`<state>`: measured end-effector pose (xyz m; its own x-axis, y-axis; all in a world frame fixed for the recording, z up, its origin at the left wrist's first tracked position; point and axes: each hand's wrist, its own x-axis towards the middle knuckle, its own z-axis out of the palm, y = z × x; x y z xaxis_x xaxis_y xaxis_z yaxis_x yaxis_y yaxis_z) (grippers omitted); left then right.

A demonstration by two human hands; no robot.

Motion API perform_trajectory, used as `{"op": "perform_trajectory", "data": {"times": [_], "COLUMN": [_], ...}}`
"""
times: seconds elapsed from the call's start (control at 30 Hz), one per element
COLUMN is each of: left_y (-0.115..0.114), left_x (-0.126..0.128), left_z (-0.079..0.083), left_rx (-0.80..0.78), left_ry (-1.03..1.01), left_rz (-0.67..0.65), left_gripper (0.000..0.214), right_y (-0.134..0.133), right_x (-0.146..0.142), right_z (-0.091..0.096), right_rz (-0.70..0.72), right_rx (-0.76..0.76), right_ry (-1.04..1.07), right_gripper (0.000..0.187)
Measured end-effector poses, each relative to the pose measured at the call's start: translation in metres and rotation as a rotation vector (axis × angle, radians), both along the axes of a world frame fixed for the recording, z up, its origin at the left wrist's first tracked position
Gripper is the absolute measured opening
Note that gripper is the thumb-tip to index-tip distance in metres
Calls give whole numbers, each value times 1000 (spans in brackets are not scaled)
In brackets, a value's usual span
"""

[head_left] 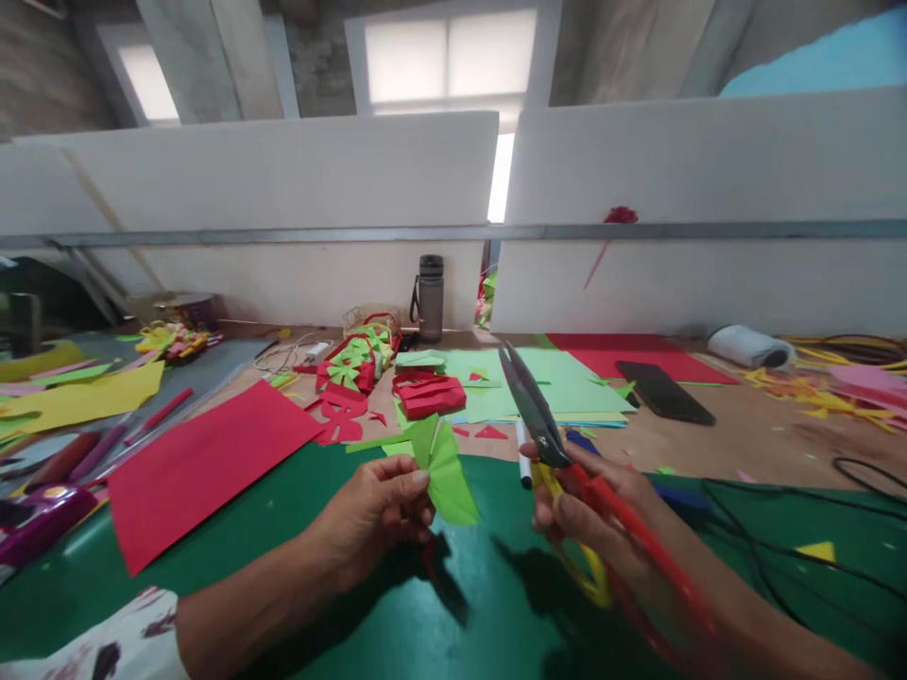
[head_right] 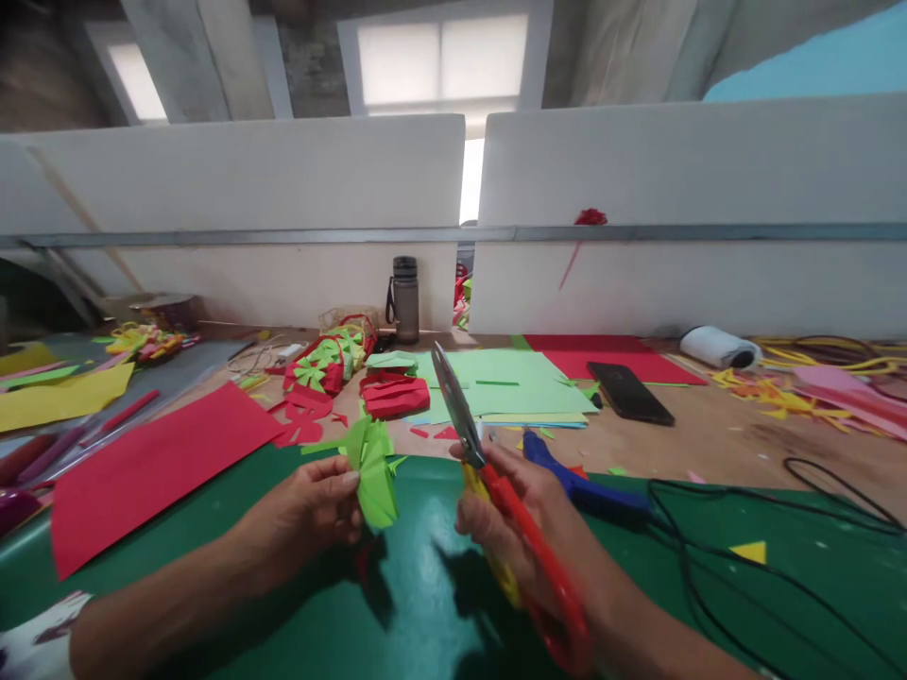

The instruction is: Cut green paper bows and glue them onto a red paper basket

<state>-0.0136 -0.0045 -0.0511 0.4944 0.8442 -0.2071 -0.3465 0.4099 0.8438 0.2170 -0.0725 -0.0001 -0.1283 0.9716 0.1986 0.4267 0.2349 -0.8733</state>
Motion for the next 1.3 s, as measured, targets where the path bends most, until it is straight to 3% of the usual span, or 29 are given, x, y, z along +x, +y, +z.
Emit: {"op": "perform_trajectory", "data": {"times": [0.2, 0.27, 0.43, 0.57, 0.67, 0.77, 0.87, 0.97, 1.1, 1.3], "left_y": [0, -3, -10, -14, -15, -12, -10, -11, -14, -14], "left_x": [-5, -6, -7, -5, -4, -3, -1, 0, 2, 2], "left_z": [1, 5, 12, 11, 6, 0, -5, -7, -4, -5], "left_rx": [-14, 6, 37, 50, 93, 137, 163, 179, 163, 141], "left_ry": [-74, -112, -156, -149, -123, -69, -16, 25, 44, 21], "left_rz": [2, -9, -78, -87, -97, -102, -103, -100, -116, -146], "left_gripper": [36, 36, 30, 26, 27, 31, 29, 23, 17, 17], "right_y": [-1, -3, -8, -12, -13, -14, -13, -12, -7, 0], "right_x": [-3, -8, -20, -32, -35, -31, -27, -29, -35, -39], "right_z": [-6, -11, -31, -33, -23, -9, 5, 16, 22, 20], "right_rz": [-35, -60, 4, 69, 127, 100, 18, 6, 58, 102], "right_rx": [-192, -192, -6, -35, -91, -64, -17, -87, -164, -151], "right_ry": [-307, -440, -734, -919, -1003, -897, -523, -244, -131, -98], "right_gripper": [47, 53, 35, 23, 26, 30, 31, 25, 20, 12]}}
